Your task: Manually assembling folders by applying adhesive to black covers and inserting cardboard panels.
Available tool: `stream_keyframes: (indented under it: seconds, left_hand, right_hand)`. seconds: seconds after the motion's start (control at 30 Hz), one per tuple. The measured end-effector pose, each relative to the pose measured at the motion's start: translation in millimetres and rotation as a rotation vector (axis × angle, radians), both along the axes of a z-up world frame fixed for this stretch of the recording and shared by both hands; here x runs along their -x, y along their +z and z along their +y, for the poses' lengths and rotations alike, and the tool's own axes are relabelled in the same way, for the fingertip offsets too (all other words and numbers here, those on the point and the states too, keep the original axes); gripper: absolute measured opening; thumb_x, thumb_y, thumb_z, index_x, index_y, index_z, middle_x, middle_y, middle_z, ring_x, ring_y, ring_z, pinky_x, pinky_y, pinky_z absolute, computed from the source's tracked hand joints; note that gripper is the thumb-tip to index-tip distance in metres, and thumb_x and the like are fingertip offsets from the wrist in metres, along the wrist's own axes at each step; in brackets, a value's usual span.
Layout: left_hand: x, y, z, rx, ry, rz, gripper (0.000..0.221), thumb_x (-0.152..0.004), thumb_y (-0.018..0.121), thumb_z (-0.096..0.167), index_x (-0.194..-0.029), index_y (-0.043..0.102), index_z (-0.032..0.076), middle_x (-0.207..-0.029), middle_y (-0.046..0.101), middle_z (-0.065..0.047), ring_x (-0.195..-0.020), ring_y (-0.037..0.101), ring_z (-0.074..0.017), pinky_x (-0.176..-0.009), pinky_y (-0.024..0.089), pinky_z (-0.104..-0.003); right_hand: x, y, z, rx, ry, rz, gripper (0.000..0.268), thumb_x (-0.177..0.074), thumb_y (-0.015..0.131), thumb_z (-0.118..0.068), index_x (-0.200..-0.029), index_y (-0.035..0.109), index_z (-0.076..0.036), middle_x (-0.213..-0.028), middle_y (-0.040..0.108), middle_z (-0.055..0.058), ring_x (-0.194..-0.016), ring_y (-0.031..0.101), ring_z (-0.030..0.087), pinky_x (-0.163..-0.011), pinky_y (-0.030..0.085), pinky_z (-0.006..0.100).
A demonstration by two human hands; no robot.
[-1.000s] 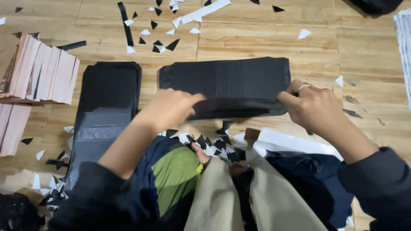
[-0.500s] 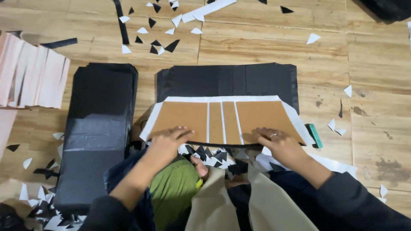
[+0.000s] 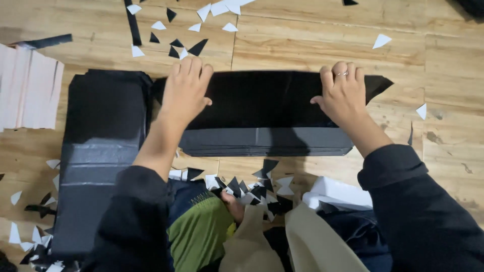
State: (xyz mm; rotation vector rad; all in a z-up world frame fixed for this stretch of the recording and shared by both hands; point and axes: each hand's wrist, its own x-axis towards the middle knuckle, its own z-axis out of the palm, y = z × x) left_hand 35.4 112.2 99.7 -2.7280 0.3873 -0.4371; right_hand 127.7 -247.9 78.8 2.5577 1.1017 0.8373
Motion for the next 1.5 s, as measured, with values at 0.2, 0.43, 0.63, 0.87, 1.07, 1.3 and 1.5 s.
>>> stream_keyframes:
  seconds: [0.2,0.43,0.63,0.87,1.07,1.3,1.5]
  left_hand:
    - [-22,-11,-15,-0.095,0.151,-0.086,0.083,-0.051,0.080,0.054,-0.113,0.049,0.008,-0.100,0.046,-0.007,-0.088,0.046,-0.0219,-0.082,0.038,-0.032]
    - [-62,-64,-11,-0.086,0.117,0.028,0.093,-0.039,0.081,0.057,-0.113,0.049,0.009,-0.102,0.047,-0.008,-0.091,0.047,-0.0221,-0.080,0.038,-0.030]
    - [-76,-109,-9,-0.149,0.123,0.124,0.106,-0.037,0.078,0.063,-0.122,0.046,0.008,-0.108,0.046,-0.009,-0.097,0.046,-0.0241,-0.090,0.036,-0.034]
    - [-20,-118,-107,0.499,0.373,0.678,0.089,-0.078,0.057,0.030,-0.148,0.005,0.011,-0.146,-0.011,-0.028,-0.128,-0.011,-0.0557,-0.103,0.003,-0.065]
    - [18,-117,-146,0.676,0.375,0.608,0.106,-0.074,0.058,0.072,-0.151,0.007,0.020,-0.152,-0.010,-0.025,-0.133,-0.014,-0.0541,-0.099,-0.007,-0.073]
    - [16,-109,-148,0.714,0.430,0.673,0.115,-0.065,0.068,0.069,-0.151,0.008,0.022,-0.152,-0.014,-0.022,-0.134,-0.020,-0.0505,-0.098,-0.015,-0.070]
    - [17,-101,-154,0.755,0.504,0.749,0.116,-0.065,0.064,0.075,-0.151,0.005,0.025,-0.153,-0.019,-0.018,-0.134,-0.024,-0.0460,-0.098,-0.017,-0.069]
  right_hand:
    - [-24,-11,20,-0.010,-0.115,0.030,0.093,-0.042,0.088,-0.056,-0.110,0.046,-0.008,-0.099,0.046,0.014,-0.078,0.044,0.026,-0.072,0.041,0.036]
    - [-52,-76,15,0.069,-0.178,0.114,0.108,-0.027,0.079,-0.067,-0.115,0.051,-0.011,-0.101,0.049,0.015,-0.084,0.044,0.026,-0.073,0.042,0.035]
    - [-67,-121,13,0.005,-0.142,0.262,0.110,-0.027,0.085,-0.059,-0.119,0.052,-0.009,-0.105,0.050,0.019,-0.091,0.049,0.035,-0.095,0.037,0.053]
    - [-68,-110,16,-0.033,-0.326,0.747,0.105,-0.047,0.087,-0.040,-0.136,0.036,-0.017,-0.129,0.041,0.018,-0.117,0.037,0.047,-0.096,0.023,0.070]
    - [-15,-116,-29,-0.192,-0.305,0.568,0.071,-0.071,0.076,-0.043,-0.130,0.053,-0.010,-0.131,0.047,0.020,-0.120,0.041,0.044,-0.099,0.024,0.063]
    - [67,-110,-182,-0.272,-0.836,0.701,0.079,-0.076,0.064,-0.049,-0.139,0.037,-0.009,-0.134,0.032,0.031,-0.122,0.027,0.055,-0.089,0.028,0.073]
    - [98,-142,-217,-0.336,-0.961,1.036,0.055,-0.085,0.064,-0.015,-0.134,0.039,-0.023,-0.119,0.047,0.026,-0.106,0.056,0.048,-0.085,0.047,0.056]
